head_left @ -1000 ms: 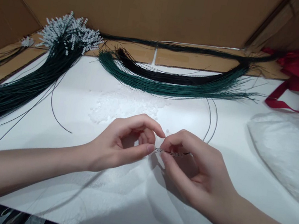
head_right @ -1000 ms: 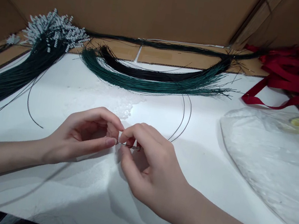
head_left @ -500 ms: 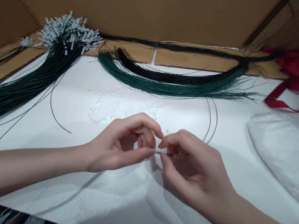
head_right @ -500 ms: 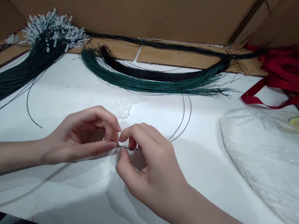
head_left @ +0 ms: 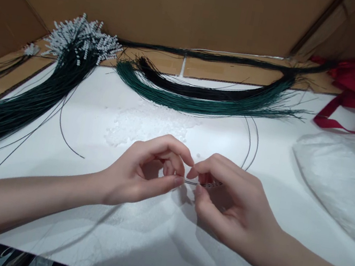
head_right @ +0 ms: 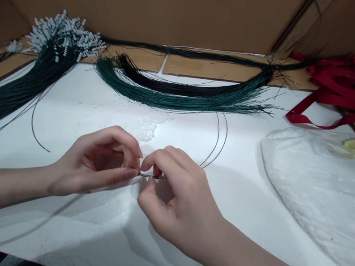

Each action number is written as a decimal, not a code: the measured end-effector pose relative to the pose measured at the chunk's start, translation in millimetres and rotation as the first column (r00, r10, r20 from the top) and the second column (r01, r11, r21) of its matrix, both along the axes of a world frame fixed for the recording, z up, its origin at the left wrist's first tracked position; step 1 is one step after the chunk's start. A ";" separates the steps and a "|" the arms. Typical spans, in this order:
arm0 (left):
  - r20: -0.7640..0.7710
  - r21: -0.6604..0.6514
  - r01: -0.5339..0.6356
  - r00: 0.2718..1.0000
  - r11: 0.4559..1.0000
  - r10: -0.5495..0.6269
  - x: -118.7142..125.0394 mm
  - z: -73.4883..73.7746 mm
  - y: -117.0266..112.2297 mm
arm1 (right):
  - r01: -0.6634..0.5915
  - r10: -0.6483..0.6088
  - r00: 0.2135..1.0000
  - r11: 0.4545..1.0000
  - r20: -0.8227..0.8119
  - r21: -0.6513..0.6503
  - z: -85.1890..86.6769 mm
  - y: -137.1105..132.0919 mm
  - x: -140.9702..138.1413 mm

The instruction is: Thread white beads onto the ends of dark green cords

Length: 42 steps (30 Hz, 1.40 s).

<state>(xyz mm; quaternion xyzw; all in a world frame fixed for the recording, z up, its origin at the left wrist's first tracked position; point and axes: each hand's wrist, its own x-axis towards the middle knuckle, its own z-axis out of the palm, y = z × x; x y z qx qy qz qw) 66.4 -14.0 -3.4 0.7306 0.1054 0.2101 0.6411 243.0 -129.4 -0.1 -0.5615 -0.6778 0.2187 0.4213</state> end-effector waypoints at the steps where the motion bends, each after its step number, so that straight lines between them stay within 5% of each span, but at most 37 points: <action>1: 0.000 0.003 -0.001 1.000 1.000 0.001 0.0 0.0 0.1 | 0.001 -0.001 1.000 1.000 -0.004 0.004 0.2 0.0 0.0; 42: -0.002 0.048 0.001 1.000 0.999 0.000 -0.5 0.5 0.8 | -0.036 0.036 0.997 0.999 0.067 -0.012 0.7 1.4 1.2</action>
